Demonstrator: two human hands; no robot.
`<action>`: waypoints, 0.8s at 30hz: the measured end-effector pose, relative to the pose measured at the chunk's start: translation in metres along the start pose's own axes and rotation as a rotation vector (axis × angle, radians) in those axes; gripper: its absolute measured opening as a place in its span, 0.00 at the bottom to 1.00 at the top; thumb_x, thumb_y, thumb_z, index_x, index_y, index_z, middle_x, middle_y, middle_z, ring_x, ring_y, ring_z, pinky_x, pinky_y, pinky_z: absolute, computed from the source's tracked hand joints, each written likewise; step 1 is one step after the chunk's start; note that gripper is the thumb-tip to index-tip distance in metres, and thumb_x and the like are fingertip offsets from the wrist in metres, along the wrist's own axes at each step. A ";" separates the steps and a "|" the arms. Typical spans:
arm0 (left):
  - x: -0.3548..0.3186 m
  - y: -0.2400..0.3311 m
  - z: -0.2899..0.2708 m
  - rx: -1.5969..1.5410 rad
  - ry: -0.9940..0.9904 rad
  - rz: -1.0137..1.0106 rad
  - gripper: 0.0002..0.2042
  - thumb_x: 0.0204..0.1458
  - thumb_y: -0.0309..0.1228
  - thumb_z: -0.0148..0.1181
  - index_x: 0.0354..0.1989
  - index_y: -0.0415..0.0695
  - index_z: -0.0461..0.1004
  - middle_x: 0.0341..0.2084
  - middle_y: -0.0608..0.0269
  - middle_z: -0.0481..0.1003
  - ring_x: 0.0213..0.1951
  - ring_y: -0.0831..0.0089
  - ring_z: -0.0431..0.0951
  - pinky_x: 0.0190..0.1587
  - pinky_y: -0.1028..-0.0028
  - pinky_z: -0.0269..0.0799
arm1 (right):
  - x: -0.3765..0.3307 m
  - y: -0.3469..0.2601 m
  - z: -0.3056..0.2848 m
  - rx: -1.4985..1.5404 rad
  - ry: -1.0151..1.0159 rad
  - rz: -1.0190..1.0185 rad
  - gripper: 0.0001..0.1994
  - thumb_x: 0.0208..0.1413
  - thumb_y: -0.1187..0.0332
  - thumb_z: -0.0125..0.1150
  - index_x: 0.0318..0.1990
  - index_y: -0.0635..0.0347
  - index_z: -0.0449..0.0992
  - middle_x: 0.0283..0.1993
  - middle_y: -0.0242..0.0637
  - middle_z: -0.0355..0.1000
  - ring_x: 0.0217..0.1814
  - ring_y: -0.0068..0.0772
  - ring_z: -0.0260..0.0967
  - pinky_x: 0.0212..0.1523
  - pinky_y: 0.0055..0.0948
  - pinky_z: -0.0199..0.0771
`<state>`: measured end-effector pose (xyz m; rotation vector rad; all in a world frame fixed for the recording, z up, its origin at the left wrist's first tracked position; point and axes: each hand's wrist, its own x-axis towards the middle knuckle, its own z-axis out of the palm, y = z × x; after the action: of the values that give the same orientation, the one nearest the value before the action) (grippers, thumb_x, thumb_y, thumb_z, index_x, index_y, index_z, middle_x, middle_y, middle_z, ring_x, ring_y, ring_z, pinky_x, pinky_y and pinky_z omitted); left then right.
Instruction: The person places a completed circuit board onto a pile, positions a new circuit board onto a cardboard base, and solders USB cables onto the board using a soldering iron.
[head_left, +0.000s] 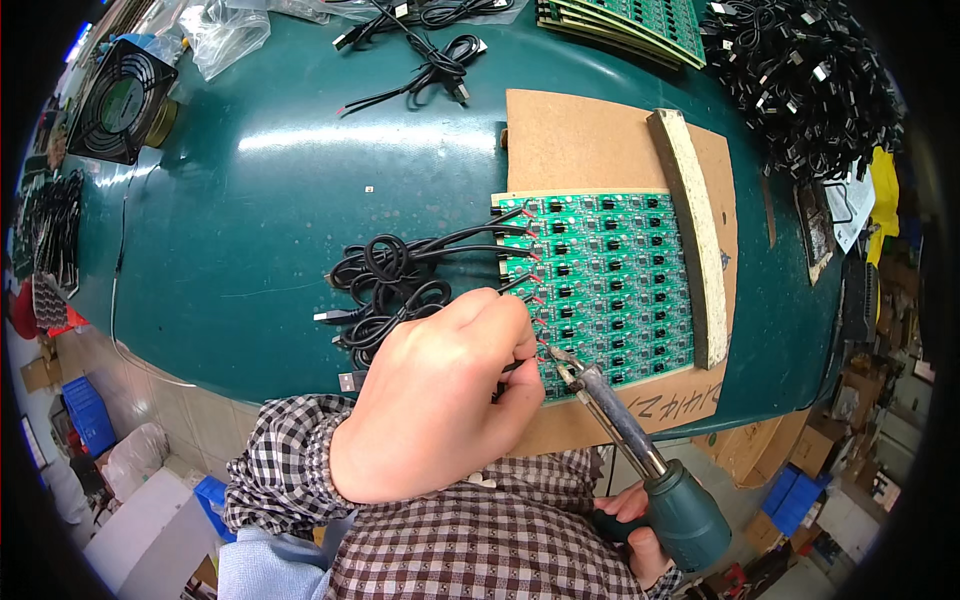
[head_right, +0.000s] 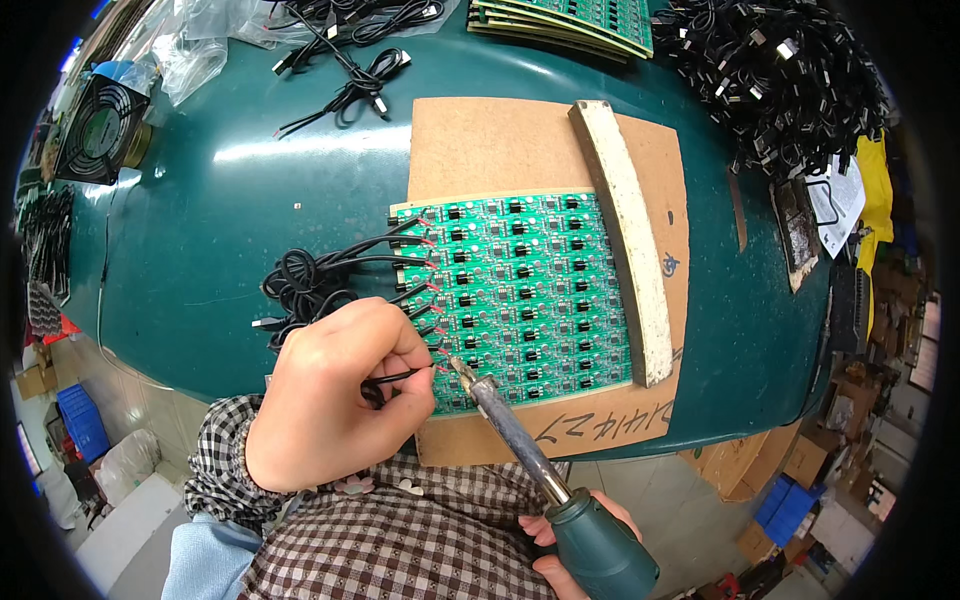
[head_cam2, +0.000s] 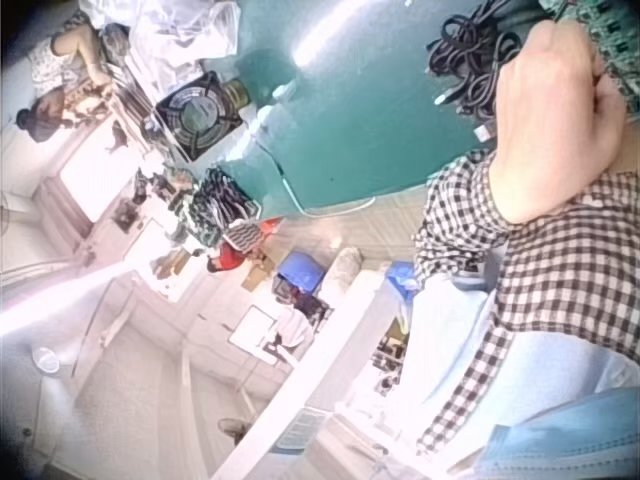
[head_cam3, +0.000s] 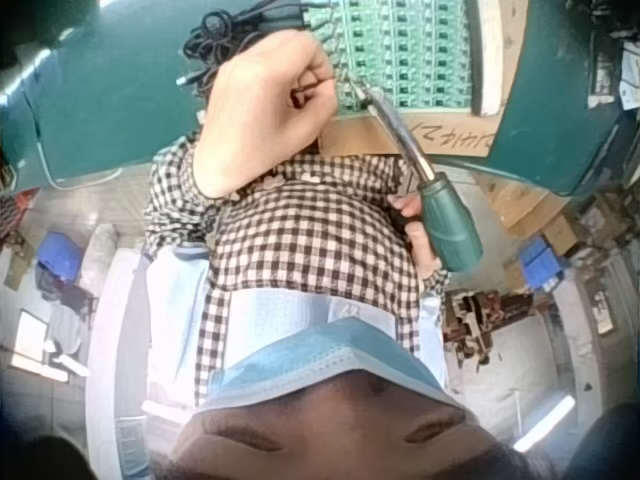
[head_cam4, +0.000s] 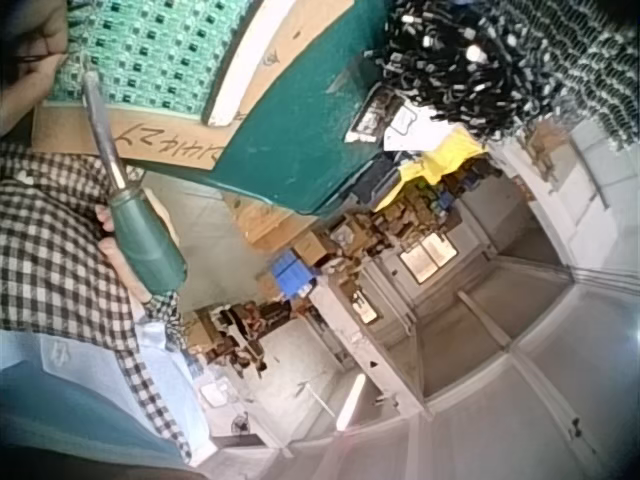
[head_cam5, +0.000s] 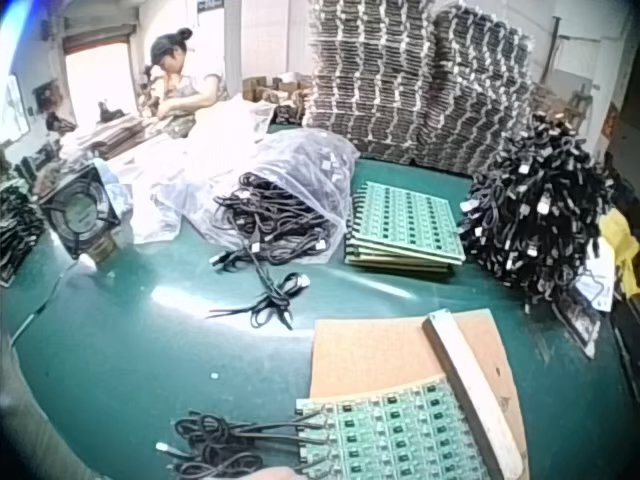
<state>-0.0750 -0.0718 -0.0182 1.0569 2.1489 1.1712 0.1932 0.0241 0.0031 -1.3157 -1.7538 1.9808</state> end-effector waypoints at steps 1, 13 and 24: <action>0.000 0.000 0.000 0.000 -0.001 -0.004 0.07 0.39 0.18 0.63 0.26 0.38 0.70 0.20 0.60 0.69 0.22 0.70 0.73 0.26 0.74 0.70 | 0.000 0.000 0.000 0.001 0.000 0.000 0.26 0.49 0.47 0.68 0.33 0.65 0.69 0.29 0.41 0.68 0.35 0.37 0.71 0.43 0.44 0.80; 0.000 0.002 0.000 0.011 -0.009 -0.016 0.07 0.39 0.18 0.63 0.26 0.38 0.70 0.21 0.60 0.70 0.23 0.70 0.74 0.27 0.75 0.72 | -0.002 0.004 0.001 0.000 0.066 -0.051 0.29 0.49 0.43 0.68 0.32 0.65 0.69 0.29 0.41 0.68 0.32 0.36 0.72 0.41 0.42 0.82; -0.008 0.005 0.008 0.026 0.061 -0.022 0.06 0.41 0.18 0.63 0.26 0.40 0.72 0.22 0.61 0.70 0.23 0.70 0.74 0.25 0.75 0.69 | 0.003 -0.030 0.018 -0.041 0.045 -0.087 0.23 0.59 0.46 0.56 0.42 0.60 0.68 0.39 0.36 0.67 0.40 0.32 0.67 0.42 0.37 0.78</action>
<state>-0.0630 -0.0728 -0.0175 1.0186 2.2221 1.1834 0.1665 0.0216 0.0260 -1.2639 -1.8071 1.8646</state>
